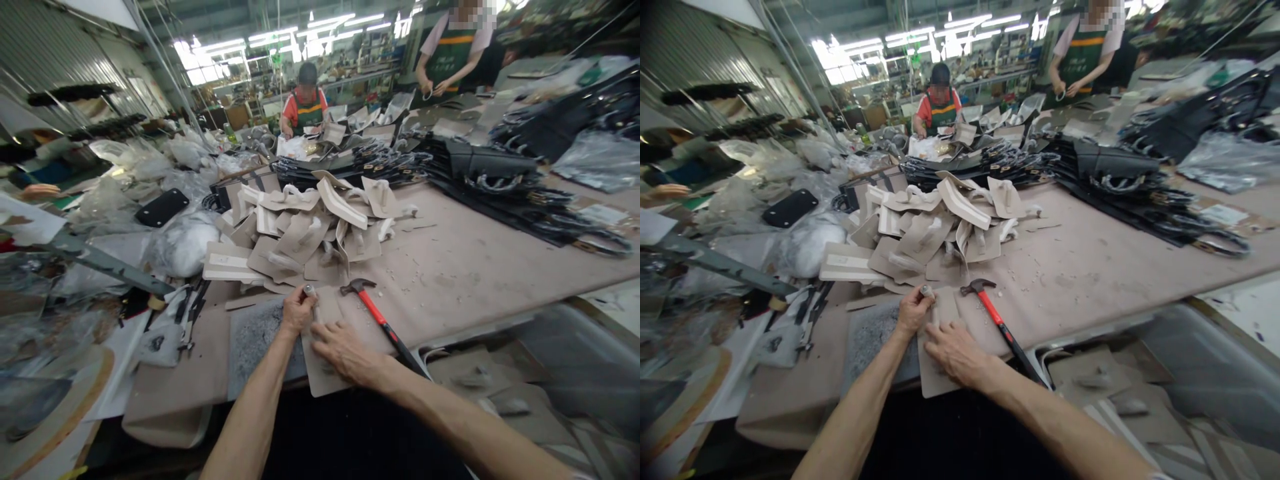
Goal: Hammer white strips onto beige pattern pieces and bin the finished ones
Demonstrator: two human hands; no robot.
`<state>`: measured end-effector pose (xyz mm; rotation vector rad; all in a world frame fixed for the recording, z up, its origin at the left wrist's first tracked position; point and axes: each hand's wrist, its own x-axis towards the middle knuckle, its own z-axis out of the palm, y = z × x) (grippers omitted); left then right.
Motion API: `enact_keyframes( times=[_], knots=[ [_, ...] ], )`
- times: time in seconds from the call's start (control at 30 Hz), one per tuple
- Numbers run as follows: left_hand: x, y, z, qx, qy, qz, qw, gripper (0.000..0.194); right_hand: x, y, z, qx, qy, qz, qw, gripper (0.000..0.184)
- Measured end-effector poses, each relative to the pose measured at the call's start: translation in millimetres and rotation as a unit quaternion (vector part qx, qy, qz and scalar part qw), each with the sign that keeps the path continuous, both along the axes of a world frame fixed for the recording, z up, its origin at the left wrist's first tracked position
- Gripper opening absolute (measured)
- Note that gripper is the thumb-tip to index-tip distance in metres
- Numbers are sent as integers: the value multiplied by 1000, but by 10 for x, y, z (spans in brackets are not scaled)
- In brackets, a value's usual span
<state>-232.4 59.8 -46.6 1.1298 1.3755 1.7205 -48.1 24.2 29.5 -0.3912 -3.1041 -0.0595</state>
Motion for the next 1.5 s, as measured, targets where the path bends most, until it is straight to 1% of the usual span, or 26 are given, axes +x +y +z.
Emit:
enact_keyframes(
  times=[0.03,0.07,0.13,0.17,0.23,0.3,0.37,0.4,0.43,0.47,0.5,0.53,0.6,0.67,0.7,0.73,0.8,0.87,0.93,1.07,1.17,1.27,1.5],
  knots=[
    [5,20,11,-4,-39,11,999,28,-63,-34,-10,9,-17,4,1000,20],
    [0,36,34,-6,-78,25,997,32,-111,-60,-20,24,-22,-2,999,15],
    [-50,36,143,9,-152,67,986,37,-175,-95,-13,62,-8,-42,997,17],
    [-97,11,237,29,-180,97,978,37,-199,-107,14,80,1,-73,994,18],
    [-229,-92,501,89,-208,165,960,37,-242,-119,116,99,7,-141,985,19],
    [-371,-245,807,152,-183,214,947,35,-288,-111,251,86,3,-205,975,20],
    [-463,-398,1047,195,-125,232,945,32,-338,-88,365,59,6,-268,962,21],
    [-474,-458,1110,202,-95,230,947,30,-362,-73,397,43,11,-297,954,20],
    [-460,-500,1125,196,-68,220,953,28,-385,-59,406,25,18,-321,947,20],
    [-424,-519,1091,180,-48,202,961,26,-405,-45,390,5,26,-340,940,22],
    [-371,-515,1013,158,-36,179,970,25,-421,-33,349,-18,33,-352,935,24],
    [-307,-490,899,133,-32,154,979,25,-432,-23,285,-39,40,-362,931,26],
    [-177,-394,620,88,-35,104,990,24,-439,-6,115,-67,65,-365,926,27],
    [-75,-277,351,54,-48,63,995,24,-430,7,-64,-72,97,-351,928,31],
    [-41,-223,242,43,-58,47,996,26,-424,12,-140,-69,114,-341,931,34],
    [-19,-177,154,35,-72,33,996,28,-419,17,-201,-66,127,-331,933,37],
    [-2,-115,40,27,-100,13,995,34,-416,33,-276,-69,140,-326,932,42],
    [-6,-90,-16,19,-109,1,994,35,-415,62,-302,-85,146,-331,928,42],
    [-14,-87,-44,11,-103,-2,995,31,-397,97,-301,-100,143,-330,928,41],
    [-21,-92,-71,2,-72,-1,997,25,-287,109,-268,-90,103,-323,937,42],
    [-21,-86,-75,-1,-75,-10,997,26,-212,42,-248,-106,59,-313,942,33],
    [-19,-83,-70,-3,-88,-22,996,27,-201,-29,-266,-132,33,-316,939,27],
    [-14,-99,-48,-9,-53,-34,998,24,-225,-31,-341,-135,73,-329,932,26]
  ],
)
